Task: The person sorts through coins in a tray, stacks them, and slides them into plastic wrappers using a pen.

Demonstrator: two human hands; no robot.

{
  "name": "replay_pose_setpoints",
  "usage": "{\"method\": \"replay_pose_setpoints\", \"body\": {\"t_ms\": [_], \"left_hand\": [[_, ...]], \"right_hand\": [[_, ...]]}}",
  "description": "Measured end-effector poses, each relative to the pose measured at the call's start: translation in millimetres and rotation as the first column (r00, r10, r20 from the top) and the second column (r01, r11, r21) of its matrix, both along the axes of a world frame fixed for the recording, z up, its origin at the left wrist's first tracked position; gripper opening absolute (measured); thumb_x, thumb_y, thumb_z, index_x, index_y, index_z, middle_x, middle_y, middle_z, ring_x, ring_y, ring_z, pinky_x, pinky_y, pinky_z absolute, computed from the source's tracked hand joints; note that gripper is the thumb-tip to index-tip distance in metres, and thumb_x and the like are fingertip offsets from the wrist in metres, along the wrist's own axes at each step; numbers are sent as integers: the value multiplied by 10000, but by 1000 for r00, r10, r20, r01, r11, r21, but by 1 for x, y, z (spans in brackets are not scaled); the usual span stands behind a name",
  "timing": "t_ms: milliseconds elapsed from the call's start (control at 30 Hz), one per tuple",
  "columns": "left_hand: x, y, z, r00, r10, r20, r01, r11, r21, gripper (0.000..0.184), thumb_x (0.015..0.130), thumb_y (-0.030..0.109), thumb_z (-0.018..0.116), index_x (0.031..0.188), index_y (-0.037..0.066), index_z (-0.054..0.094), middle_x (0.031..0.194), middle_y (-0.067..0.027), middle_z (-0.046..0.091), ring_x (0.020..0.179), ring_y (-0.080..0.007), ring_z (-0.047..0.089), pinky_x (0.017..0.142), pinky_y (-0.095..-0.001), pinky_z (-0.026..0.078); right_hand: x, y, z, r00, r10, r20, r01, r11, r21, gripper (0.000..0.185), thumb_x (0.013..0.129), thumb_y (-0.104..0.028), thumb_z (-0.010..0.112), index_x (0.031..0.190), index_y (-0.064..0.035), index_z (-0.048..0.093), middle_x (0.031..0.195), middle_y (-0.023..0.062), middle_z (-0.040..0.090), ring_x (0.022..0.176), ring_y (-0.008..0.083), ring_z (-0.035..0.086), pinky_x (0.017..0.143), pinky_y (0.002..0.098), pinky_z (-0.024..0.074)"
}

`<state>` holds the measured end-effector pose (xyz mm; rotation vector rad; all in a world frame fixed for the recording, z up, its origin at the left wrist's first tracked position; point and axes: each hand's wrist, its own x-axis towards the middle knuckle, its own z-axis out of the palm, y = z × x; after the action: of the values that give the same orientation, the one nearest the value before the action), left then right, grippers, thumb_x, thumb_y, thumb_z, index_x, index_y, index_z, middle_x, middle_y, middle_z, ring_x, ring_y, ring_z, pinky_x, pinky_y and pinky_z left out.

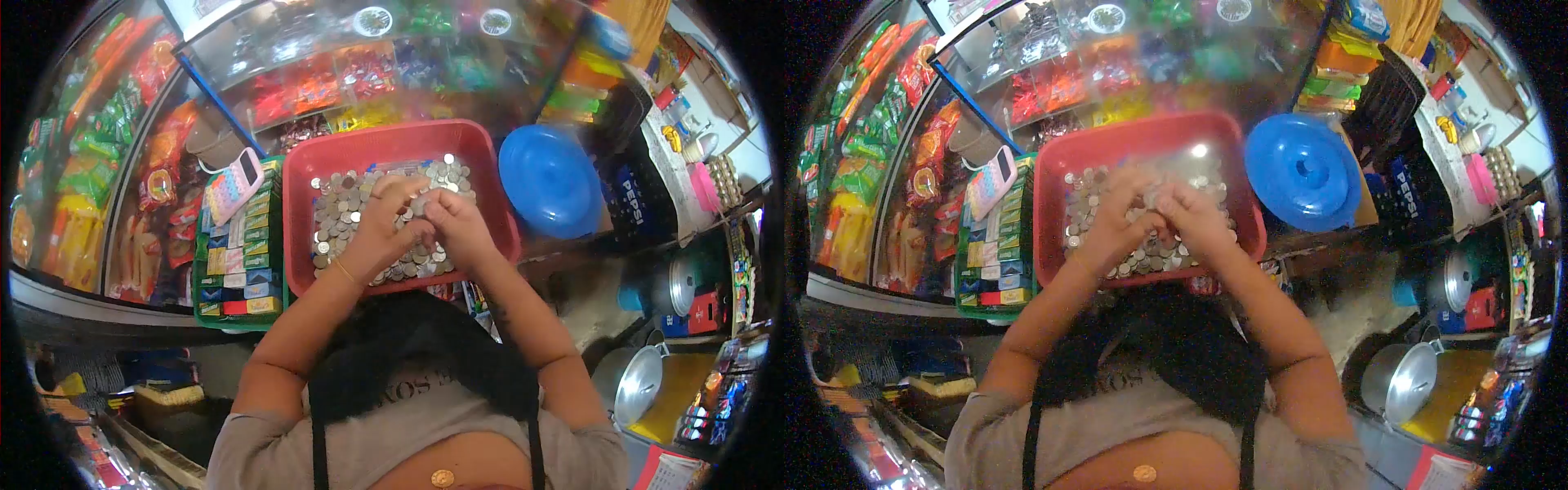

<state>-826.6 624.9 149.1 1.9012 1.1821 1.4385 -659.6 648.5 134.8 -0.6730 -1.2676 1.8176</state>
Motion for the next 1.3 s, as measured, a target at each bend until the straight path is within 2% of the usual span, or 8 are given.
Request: {"method": "replay_pose_setpoints", "body": {"t_ms": [100, 367, 567, 633, 767, 867, 1067, 1300], "left_hand": [[-7, 7, -6, 977, -28, -213, 67, 982, 176, 421, 734, 165, 783, 1124, 71, 657, 988, -125, 606, 916, -277, 606, 815, -355, 506], [-4, 2, -12, 979, -60, -194, 86, 988, 128, 405, 685, 115, 805, 1065, 76, 670, 965, -109, 652, 898, -303, 615, 808, -397, 498], [0, -2, -8, 972, 47, -232, -26, 996, 90, 333, 722, 156, 790, 1003, 48, 647, 927, -125, 595, 813, -293, 614, 707, -385, 517], [-1, -3, -11, 960, 61, -272, -34, 994, 102, 323, 727, 173, 794, 973, 40, 634, 916, -131, 587, 794, -305, 604, 688, -389, 507], [2, -1, -13, 947, 100, -305, -29, 973, 227, 326, 738, 193, 791, 961, 27, 621, 880, -140, 575, 797, -333, 585, 691, -406, 487], [-2, 4, -15, 952, 84, -296, -19, 976, 216, 317, 749, 149, 773, 1008, 31, 634, 903, -145, 587, 823, -334, 595, 716, -405, 494], [-3, 4, -6, 972, 14, -234, 44, 970, 239, 331, 790, 28, 676, 1119, 38, 645, 976, -164, 621, 852, -332, 622, 738, -403, 515], [-5, 0, -2, 976, 30, -214, 12, 981, 192, 338, 812, -15, 630, 1148, 22, 640, 970, -171, 657, 849, -316, 649, 768, -382, 532]], "right_hand": [[-1, 1, -12, 999, 32, 31, -30, 998, -56, 314, 971, -311, 572, 1181, -81, 613, 745, -20, 542, 561, 92, 503, 503, 226, 397], [4, -6, 11, 991, 115, 69, -110, 991, -72, 330, 947, -320, 599, 1160, -76, 665, 853, -70, 593, 687, 29, 457, 585, 183, 348], [-6, -5, 7, 988, -13, 155, 22, 998, -54, 351, 934, -340, 582, 1131, -62, 667, 934, -19, 620, 740, 77, 523, 636, 255, 430], [-5, -4, 10, 952, -53, 303, 4, 987, 161, 353, 929, -366, 554, 1075, -64, 665, 917, 12, 623, 741, 97, 541, 637, 271, 445], [1, 2, -2, 950, -20, 312, 16, 1000, 15, 362, 918, -403, 511, 967, -69, 643, 880, 57, 615, 705, 120, 548, 580, 288, 441], [-1, 4, -6, 976, -26, 214, 20, 999, 27, 364, 955, -469, 545, 867, -117, 559, 702, -22, 527, 543, 61, 457, 462, 230, 309], [-4, 6, -15, 992, -99, -80, 86, 985, -147, 264, 930, -283, 646, 1021, -39, 604, 822, 22, 599, 609, 94, 534, 513, 228, 409], [2, 0, 1, 957, -252, 140, 227, 958, 177, 271, 858, -69, 682, 1120, -7, 644, 956, 52, 649, 813, 118, 617, 672, 243, 497]]}}
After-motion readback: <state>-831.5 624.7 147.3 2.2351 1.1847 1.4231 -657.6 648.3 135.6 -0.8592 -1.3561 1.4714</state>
